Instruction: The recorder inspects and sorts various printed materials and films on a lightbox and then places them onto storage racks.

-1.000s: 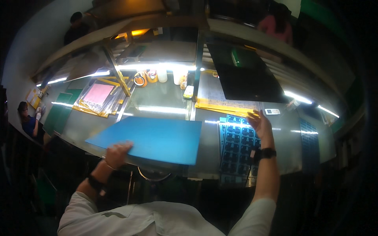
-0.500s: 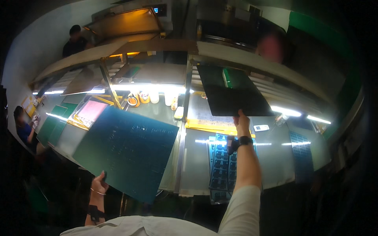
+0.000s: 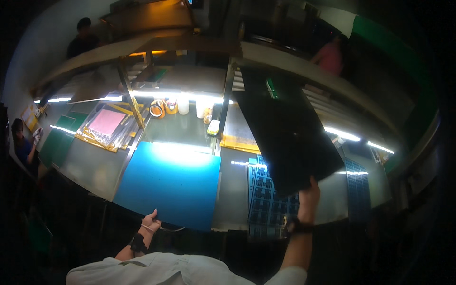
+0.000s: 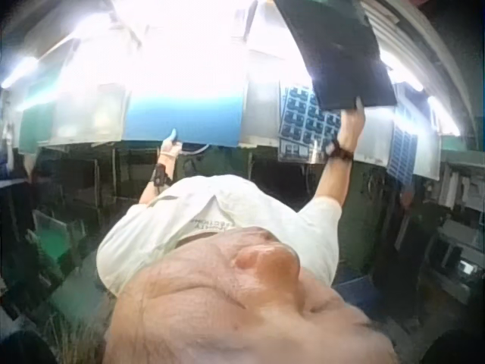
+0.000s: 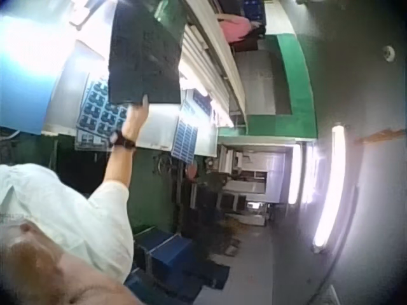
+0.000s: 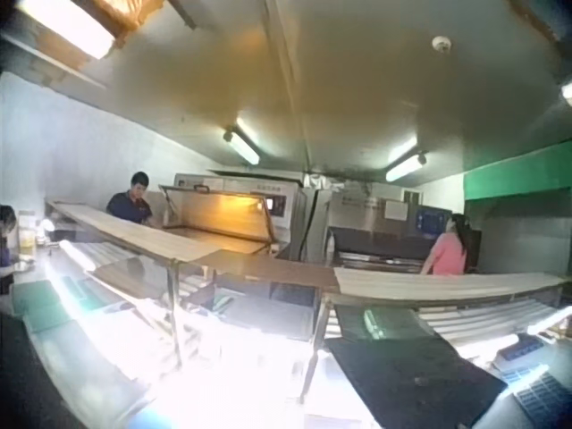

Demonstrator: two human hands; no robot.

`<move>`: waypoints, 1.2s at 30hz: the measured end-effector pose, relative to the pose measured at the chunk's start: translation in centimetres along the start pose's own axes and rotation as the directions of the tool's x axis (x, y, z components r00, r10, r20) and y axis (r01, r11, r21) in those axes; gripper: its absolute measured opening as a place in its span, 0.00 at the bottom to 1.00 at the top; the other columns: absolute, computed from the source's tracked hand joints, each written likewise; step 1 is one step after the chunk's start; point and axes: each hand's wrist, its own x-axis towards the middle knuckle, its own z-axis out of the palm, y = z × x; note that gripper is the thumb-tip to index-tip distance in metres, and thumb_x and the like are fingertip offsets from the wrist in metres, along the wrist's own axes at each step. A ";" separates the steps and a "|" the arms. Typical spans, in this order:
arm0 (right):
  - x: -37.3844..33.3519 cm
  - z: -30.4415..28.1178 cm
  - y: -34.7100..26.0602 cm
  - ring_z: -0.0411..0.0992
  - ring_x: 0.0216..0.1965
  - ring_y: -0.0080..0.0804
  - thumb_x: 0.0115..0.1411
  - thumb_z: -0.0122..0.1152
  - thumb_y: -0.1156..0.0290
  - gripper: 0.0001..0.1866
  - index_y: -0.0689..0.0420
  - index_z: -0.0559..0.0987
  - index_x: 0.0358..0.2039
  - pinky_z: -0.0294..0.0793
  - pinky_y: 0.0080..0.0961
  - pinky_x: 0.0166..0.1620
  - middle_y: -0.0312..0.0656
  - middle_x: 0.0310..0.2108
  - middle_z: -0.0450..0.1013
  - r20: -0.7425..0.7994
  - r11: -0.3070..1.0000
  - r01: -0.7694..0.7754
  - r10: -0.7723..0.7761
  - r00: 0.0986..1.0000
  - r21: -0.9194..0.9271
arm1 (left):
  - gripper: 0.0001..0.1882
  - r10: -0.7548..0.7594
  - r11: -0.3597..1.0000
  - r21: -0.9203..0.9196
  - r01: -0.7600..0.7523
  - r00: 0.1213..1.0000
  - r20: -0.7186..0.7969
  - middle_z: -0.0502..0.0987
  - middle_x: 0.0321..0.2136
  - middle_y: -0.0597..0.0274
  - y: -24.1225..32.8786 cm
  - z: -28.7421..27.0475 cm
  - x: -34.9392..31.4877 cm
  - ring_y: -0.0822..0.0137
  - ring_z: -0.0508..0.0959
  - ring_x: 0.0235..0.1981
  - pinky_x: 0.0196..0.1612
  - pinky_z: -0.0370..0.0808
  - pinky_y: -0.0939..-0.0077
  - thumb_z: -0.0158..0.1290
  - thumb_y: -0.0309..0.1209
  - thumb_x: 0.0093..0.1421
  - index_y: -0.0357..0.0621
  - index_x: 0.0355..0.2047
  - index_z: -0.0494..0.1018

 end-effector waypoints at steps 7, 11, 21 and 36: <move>-26.3 -5.8 -4.7 0.67 0.44 0.42 0.61 0.43 0.60 0.23 0.70 0.69 0.43 0.64 0.32 0.49 0.56 0.43 0.68 -0.172 0.282 -0.088 -0.289 0.942 -0.955 | 0.29 -0.323 0.570 0.688 0.448 0.893 -0.313 0.73 0.39 0.46 1.0 0.7 -2.1 0.55 0.74 0.41 0.44 0.73 0.59 0.48 0.50 0.56 0.31 0.40 0.66; -36.0 -8.8 -2.6 0.67 0.44 0.41 0.55 0.50 0.63 0.22 0.67 0.70 0.44 0.64 0.31 0.48 0.51 0.43 0.69 -0.559 0.587 -0.320 -0.281 0.780 -0.743 | 0.32 -0.596 -0.166 0.981 0.100 0.782 -0.181 0.76 0.36 0.50 -2.3 7.5 -3.2 0.59 0.78 0.36 0.38 0.75 0.69 0.43 0.55 0.57 0.34 0.41 0.69; -38.7 -4.1 2.0 0.63 0.49 0.37 0.60 0.46 0.69 0.15 0.64 0.67 0.45 0.58 0.33 0.54 0.47 0.46 0.65 -0.284 0.722 0.064 -0.351 0.892 -0.689 | 0.31 -0.927 0.372 0.863 0.341 0.177 0.329 0.61 0.54 0.53 -25.9 18.4 -6.9 0.60 0.61 0.56 0.57 0.57 0.63 0.41 0.49 0.60 0.40 0.56 0.54; -28.7 7.1 8.9 0.61 0.51 0.50 0.43 0.66 0.61 0.22 0.60 0.71 0.34 0.61 0.37 0.53 0.53 0.49 0.63 0.312 0.109 0.304 0.068 0.948 -0.947 | 0.18 -0.730 0.562 0.570 0.600 0.684 -0.001 0.74 0.39 0.53 -27.4 16.9 3.1 0.57 0.72 0.42 0.49 0.66 0.57 0.43 0.40 0.61 0.36 0.40 0.70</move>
